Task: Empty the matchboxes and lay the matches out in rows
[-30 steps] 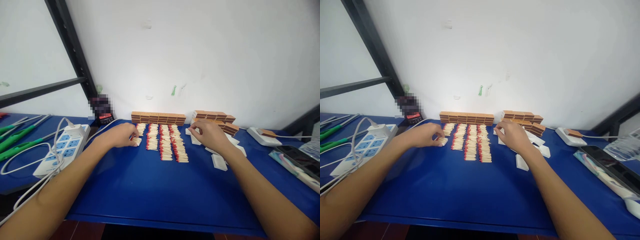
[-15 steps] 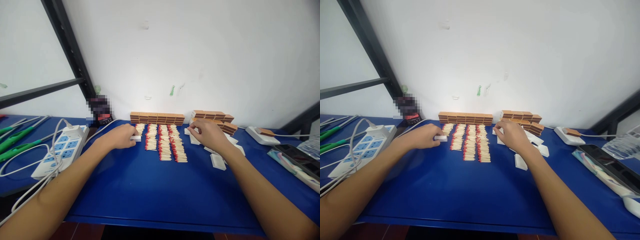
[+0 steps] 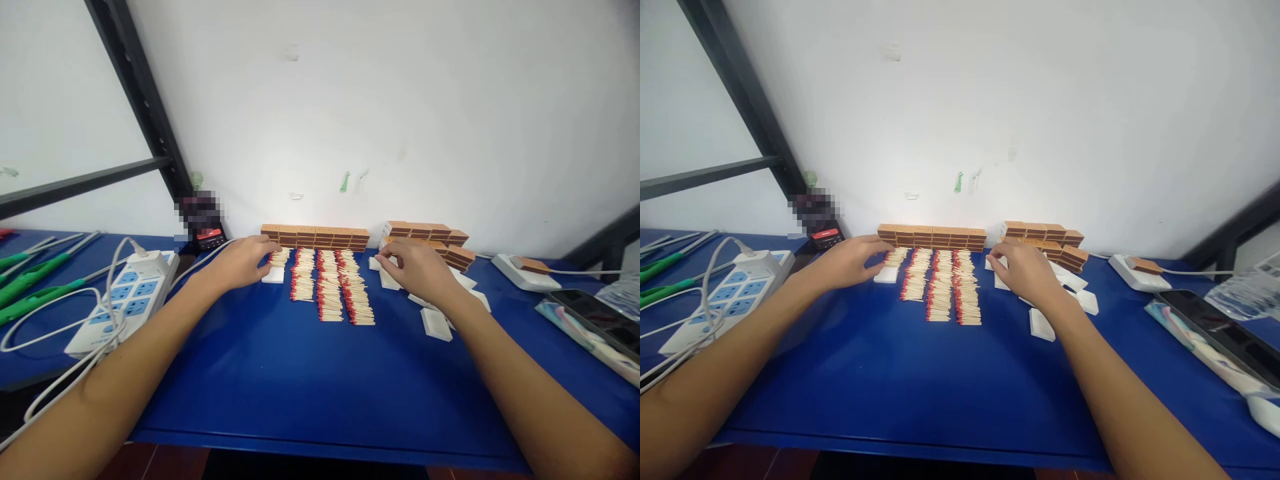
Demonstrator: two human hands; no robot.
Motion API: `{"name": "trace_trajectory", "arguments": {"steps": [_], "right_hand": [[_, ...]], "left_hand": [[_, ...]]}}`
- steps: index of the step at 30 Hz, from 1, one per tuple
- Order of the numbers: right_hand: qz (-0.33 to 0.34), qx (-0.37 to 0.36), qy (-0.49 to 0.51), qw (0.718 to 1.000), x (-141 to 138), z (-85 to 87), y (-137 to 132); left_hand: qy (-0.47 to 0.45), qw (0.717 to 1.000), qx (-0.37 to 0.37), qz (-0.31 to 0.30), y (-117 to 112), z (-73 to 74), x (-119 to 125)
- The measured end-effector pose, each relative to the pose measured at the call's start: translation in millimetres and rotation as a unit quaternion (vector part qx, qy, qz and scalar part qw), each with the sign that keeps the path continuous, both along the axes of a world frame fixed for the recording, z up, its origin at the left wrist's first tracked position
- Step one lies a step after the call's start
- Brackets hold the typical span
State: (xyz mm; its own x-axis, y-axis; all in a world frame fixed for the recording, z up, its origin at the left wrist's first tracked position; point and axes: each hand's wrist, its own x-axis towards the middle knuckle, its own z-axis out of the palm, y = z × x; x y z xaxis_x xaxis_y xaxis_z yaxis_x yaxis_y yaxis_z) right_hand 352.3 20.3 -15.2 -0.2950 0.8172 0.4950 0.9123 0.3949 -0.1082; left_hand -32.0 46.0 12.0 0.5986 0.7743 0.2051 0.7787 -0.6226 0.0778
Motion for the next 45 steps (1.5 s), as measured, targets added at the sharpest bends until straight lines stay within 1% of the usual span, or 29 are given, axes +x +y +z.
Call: {"name": "trace_trajectory", "arguments": {"steps": [3,6,9,12,18,21,23,25,27,28,30,31,32,33,34,36,37,39,41,42,43,44,45], "right_hand": [[-0.002,-0.001,-0.001,1.0,-0.3,0.3,-0.1],[0.002,0.002,0.0,1.0,-0.2,-0.1,0.5],[0.009,0.005,0.0,1.0,0.1,-0.8,0.9],[0.006,0.006,0.001,1.0,-0.5,-0.8,0.3],[0.0,0.0,-0.005,1.0,-0.8,-0.5,-0.2],[0.004,-0.001,0.004,1.0,-0.6,-0.4,0.6],[0.014,0.0,0.023,1.0,-4.6,0.6,-0.5],[0.041,-0.014,0.071,0.997,-15.1,2.0,-5.0],[0.086,-0.067,0.156,0.982,-32.7,2.6,-13.8],[0.115,-0.11,0.208,0.965,-43.6,2.1,-19.8],[0.18,-0.2,0.3,0.915,-66.4,-0.3,-33.5],[0.207,-0.231,0.339,0.889,-77.0,-1.9,-40.6],[0.219,-0.25,0.368,0.868,-86.2,-3.3,-47.2],[0.219,-0.256,0.39,0.857,-93.3,-4.1,-52.9],[0.215,-0.253,0.402,0.853,-98.1,-4.0,-57.3],[0.199,-0.233,0.398,0.865,-99.5,-0.6,-61.4],[0.188,-0.216,0.383,0.878,-96.0,2.6,-60.7],[0.155,-0.157,0.329,0.918,-80.7,10.7,-53.8],[0.097,-0.063,0.236,0.965,-56.7,18.4,-41.2],[0.071,-0.019,0.171,0.982,-42.6,21.2,-33.9],[0.037,0.009,0.116,0.993,-28.1,23.1,-26.4],[-0.003,0.027,0.08,0.996,-13.6,23.9,-19.3],[-0.031,0.028,0.055,0.998,0.1,24.0,-13.0]], "left_hand": [[0.031,0.999,-0.03,-0.015,-3.1,2.2,2.4],[0.044,0.998,-0.047,-0.028,-3.1,-0.5,4.2],[0.053,0.997,-0.048,-0.017,-1.1,-5.1,4.3],[0.055,0.997,-0.045,-0.009,-0.5,-5.3,3.7],[0.017,0.999,-0.028,-0.02,1.7,4.1,-4.1],[-0.009,1.0,-0.004,-0.019,3.9,6.6,-7.9],[-0.041,0.998,0.023,-0.029,2.0,7.4,-5.2],[-0.091,0.993,0.051,-0.048,-4.8,7.1,4.0],[-0.148,0.984,0.065,-0.072,-16.5,4.7,19.0],[-0.176,0.979,0.068,-0.083,-23.5,2.5,27.6],[-0.214,0.969,0.055,-0.109,-38.0,-3.5,44.7],[-0.223,0.966,0.044,-0.12,-44.5,-6.8,52.0],[-0.224,0.965,0.041,-0.131,-49.9,-9.8,57.8],[-0.22,0.965,0.044,-0.137,-53.8,-12.2,61.8],[-0.204,0.967,0.046,-0.143,-56.1,-13.6,63.8],[-0.158,0.975,0.048,-0.149,-55.1,-13.4,61.7],[-0.13,0.98,0.046,-0.146,-52.2,-12.0,57.8],[-0.075,0.989,0.043,-0.122,-42.6,-8.3,45.6],[-0.014,0.996,0.034,-0.075,-30.4,-5.7,30.3],[0.012,0.998,0.024,-0.053,-24.4,-5.4,22.6],[0.032,0.999,0.013,-0.04,-18.9,-5.8,15.6],[0.047,0.998,0.005,-0.03,-14.1,-6.5,9.4],[0.056,0.998,-0.003,-0.023,-10.2,-7.4,4.3]]}}
